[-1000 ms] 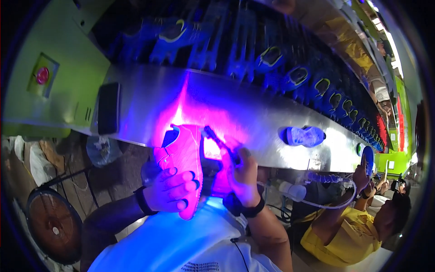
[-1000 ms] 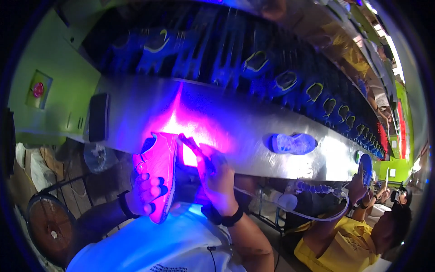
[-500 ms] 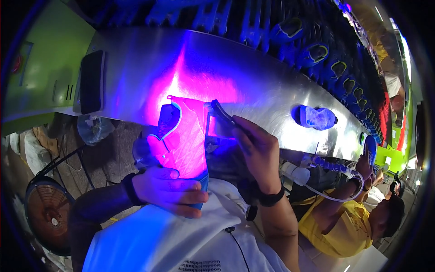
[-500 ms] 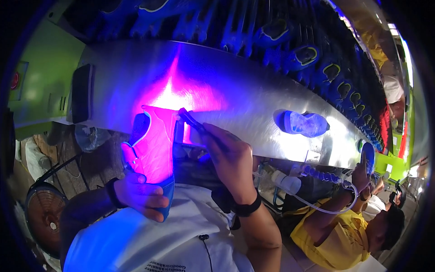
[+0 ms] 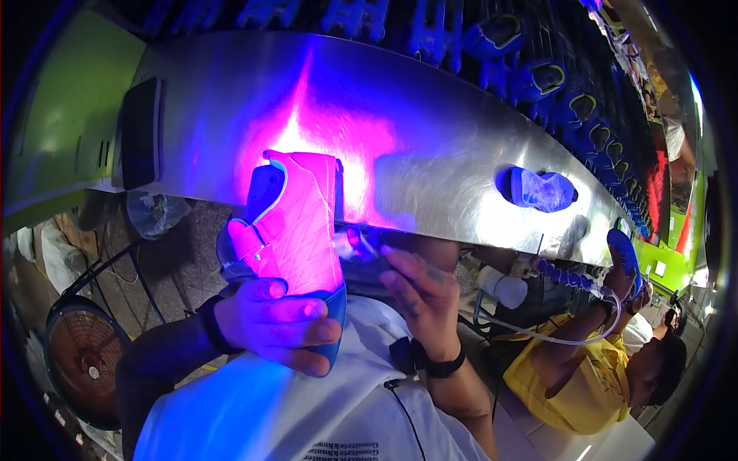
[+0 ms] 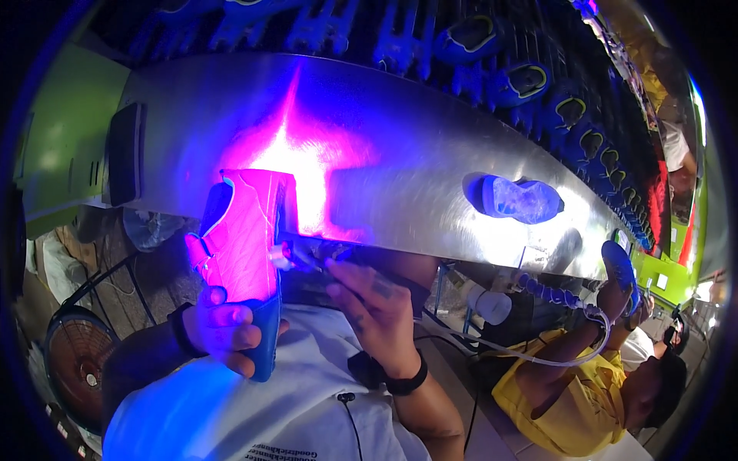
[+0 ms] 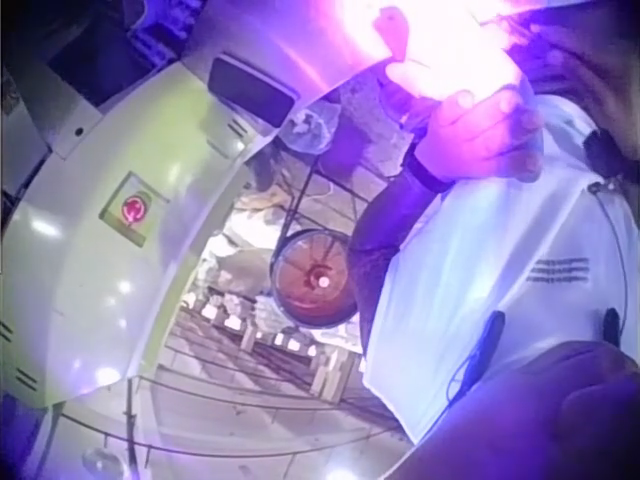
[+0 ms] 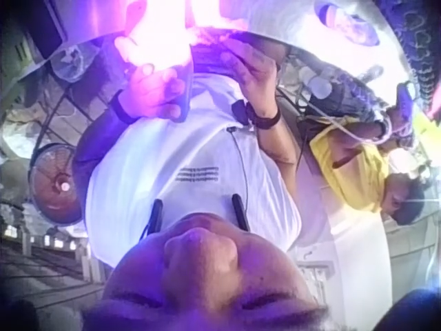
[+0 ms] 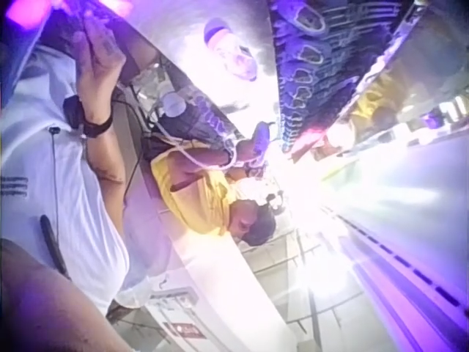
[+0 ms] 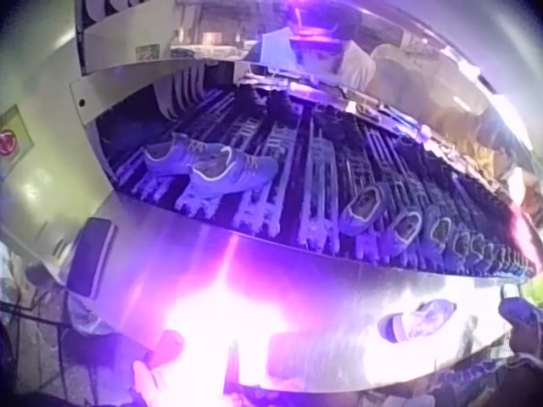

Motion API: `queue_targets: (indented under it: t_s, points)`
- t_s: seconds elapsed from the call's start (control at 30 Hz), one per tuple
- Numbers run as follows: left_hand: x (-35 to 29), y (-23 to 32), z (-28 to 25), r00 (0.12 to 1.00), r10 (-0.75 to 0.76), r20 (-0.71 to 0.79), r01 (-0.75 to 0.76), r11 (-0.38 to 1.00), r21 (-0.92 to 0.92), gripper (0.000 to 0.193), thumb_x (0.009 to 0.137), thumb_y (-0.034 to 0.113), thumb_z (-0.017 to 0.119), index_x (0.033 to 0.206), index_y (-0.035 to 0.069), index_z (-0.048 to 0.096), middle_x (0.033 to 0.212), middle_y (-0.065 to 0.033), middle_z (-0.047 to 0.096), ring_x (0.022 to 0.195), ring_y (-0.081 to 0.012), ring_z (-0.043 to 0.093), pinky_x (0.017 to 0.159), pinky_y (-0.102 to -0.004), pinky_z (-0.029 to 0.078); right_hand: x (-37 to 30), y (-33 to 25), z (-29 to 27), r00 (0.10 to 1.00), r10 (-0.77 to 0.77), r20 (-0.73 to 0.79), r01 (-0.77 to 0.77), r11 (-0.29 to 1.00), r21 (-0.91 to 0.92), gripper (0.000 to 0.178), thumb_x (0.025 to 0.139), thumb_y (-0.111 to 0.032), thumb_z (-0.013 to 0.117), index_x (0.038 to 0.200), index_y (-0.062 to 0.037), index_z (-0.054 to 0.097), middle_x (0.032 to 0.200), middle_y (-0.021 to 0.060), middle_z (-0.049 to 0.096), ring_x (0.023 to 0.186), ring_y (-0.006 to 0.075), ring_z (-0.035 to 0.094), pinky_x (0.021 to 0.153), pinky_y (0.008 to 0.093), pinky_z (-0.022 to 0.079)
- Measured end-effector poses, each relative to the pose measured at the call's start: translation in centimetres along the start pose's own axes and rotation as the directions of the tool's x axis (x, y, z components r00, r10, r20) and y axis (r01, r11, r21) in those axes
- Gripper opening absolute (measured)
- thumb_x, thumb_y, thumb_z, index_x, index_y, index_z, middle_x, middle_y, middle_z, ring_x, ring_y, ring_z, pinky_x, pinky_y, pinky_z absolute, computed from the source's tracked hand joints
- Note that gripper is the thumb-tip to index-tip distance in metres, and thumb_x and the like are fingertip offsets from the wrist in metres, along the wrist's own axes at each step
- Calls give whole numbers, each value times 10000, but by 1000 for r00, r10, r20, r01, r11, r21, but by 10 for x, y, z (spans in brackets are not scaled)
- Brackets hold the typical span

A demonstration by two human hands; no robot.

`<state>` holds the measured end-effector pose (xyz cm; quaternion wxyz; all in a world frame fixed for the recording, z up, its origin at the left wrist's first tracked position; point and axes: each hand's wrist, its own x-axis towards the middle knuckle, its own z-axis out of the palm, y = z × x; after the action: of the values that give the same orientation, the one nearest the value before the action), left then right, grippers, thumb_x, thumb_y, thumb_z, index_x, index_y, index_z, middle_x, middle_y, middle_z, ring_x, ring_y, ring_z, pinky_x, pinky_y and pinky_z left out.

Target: Applying adhesive to shoe upper components and inspecting them under UV light on an assembly line.

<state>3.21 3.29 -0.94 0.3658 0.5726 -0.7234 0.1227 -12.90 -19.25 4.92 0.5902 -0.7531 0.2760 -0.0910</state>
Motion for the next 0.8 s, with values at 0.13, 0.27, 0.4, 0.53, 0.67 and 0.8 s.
queue_targets:
  t_s: [0.13,0.27,0.4,0.53,0.67,0.8]
  points:
    - [3,4,-6,994,-15,106,5,996,87,569,1027,411,518,1562,374,328,1595,36,435,1449,-215,436,1229,-510,229,32,-2,15,992,-67,-112,42,976,-213,236,938,-112,711,1165,-52,737,1085,190,733,921,337,716,821,379,564]
    - [4,3,-6,999,-38,21,39,998,-46,552,1033,428,508,1555,372,337,1610,13,405,1447,-242,439,1237,-523,214,26,-4,14,991,49,-123,-58,996,-74,258,939,-111,718,1191,-58,735,1094,176,740,904,282,722,825,362,559]
    - [-5,10,1,993,-96,64,98,995,-27,527,1042,404,492,1543,308,362,1586,-55,413,1419,-284,464,1230,-545,213,5,-5,2,999,31,-19,-29,998,58,299,935,-102,733,1232,-71,730,1097,140,754,947,202,714,872,317,539]
    - [13,16,5,970,-233,-73,229,972,-57,511,1054,320,473,1542,215,366,1499,-129,477,1355,-341,514,1187,-579,274,-11,-18,-8,1000,23,16,-25,992,125,340,910,-55,749,1249,-80,730,1097,123,762,973,185,705,907,301,525]
    - [28,18,-2,953,-301,30,302,953,-36,431,1025,235,505,1437,130,433,1367,-219,528,1209,-400,587,1044,-602,402,-20,-38,-24,1000,7,15,-8,997,78,364,885,-36,767,1245,-82,734,1103,129,762,968,187,708,900,313,528]
    - [69,19,-4,935,-354,39,348,931,111,299,953,144,575,1193,17,448,1252,-335,537,1101,-461,605,911,-601,466,-27,-52,-33,1000,-6,-23,6,1000,7,360,873,-52,780,1230,-66,738,1090,137,760,961,215,716,890,334,534]
